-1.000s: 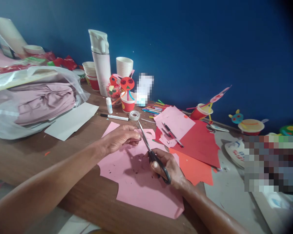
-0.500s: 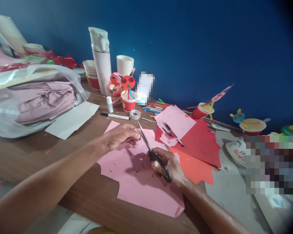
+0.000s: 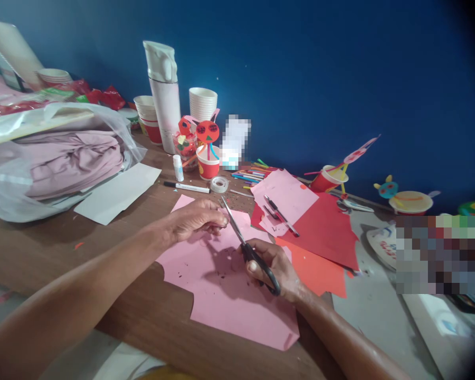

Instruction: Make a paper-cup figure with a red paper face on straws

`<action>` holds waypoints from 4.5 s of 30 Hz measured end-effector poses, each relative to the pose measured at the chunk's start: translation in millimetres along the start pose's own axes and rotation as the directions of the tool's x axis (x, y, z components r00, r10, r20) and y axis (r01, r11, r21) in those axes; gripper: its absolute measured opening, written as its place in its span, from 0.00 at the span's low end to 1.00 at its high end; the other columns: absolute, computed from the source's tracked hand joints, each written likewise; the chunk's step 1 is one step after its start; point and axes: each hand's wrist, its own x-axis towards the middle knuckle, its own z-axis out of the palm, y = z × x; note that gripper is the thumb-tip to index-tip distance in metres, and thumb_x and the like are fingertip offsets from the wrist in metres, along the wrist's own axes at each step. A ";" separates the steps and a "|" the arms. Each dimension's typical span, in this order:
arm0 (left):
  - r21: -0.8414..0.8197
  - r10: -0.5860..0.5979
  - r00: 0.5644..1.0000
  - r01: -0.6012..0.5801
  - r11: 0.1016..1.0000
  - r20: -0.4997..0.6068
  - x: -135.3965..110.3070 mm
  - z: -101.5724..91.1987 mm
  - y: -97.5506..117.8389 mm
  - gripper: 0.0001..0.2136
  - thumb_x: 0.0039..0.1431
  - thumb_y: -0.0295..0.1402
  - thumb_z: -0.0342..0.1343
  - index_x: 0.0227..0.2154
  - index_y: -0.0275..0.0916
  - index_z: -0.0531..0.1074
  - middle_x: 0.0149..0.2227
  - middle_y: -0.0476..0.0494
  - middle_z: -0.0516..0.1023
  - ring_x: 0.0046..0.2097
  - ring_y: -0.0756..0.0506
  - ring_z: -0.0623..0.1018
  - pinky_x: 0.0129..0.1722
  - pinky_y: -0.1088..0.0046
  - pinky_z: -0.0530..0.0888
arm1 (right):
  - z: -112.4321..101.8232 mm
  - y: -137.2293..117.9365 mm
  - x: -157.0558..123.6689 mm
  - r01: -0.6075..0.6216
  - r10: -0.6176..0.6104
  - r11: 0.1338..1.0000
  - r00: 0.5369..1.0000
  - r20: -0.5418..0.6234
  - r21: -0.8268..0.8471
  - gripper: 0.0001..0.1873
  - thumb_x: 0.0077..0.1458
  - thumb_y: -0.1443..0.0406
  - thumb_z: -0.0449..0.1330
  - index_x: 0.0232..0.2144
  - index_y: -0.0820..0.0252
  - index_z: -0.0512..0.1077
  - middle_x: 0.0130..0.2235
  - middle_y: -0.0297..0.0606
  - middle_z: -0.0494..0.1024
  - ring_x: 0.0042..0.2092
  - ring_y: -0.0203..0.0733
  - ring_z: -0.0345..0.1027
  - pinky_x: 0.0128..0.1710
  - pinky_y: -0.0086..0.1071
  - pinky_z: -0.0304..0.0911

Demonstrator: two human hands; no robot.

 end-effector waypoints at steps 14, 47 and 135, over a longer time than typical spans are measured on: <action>-0.099 0.021 1.000 -0.021 0.995 0.006 -5.0 4.6 3.4 0.05 0.46 0.31 0.58 0.22 0.34 0.72 0.20 0.49 0.70 0.25 0.52 0.70 0.30 0.74 0.68 | -1.2 -0.5 0.9 0.034 -0.033 0.999 0.997 -0.076 0.013 0.20 0.48 0.53 0.60 0.37 0.62 0.70 0.20 0.28 0.66 0.18 0.29 0.59 0.18 0.24 0.56; -0.150 0.028 0.998 -0.037 0.988 -0.064 -4.1 5.3 0.6 0.03 0.41 0.27 0.57 0.19 0.35 0.68 0.19 0.52 0.66 0.23 0.53 0.66 0.33 0.68 0.71 | 12.8 -14.6 -1.5 -0.085 0.089 0.995 0.991 -0.102 0.044 0.23 0.42 0.50 0.63 0.33 0.64 0.69 0.17 0.28 0.65 0.18 0.30 0.57 0.18 0.25 0.54; -0.233 0.003 0.999 -0.014 0.972 -0.046 -2.0 9.3 -1.1 0.04 0.44 0.28 0.60 0.23 0.34 0.71 0.22 0.52 0.67 0.25 0.53 0.67 0.31 0.71 0.70 | 8.6 -5.6 -0.3 -0.025 0.033 0.998 0.991 -0.130 0.066 0.22 0.45 0.51 0.62 0.33 0.64 0.69 0.18 0.28 0.65 0.17 0.30 0.57 0.17 0.25 0.53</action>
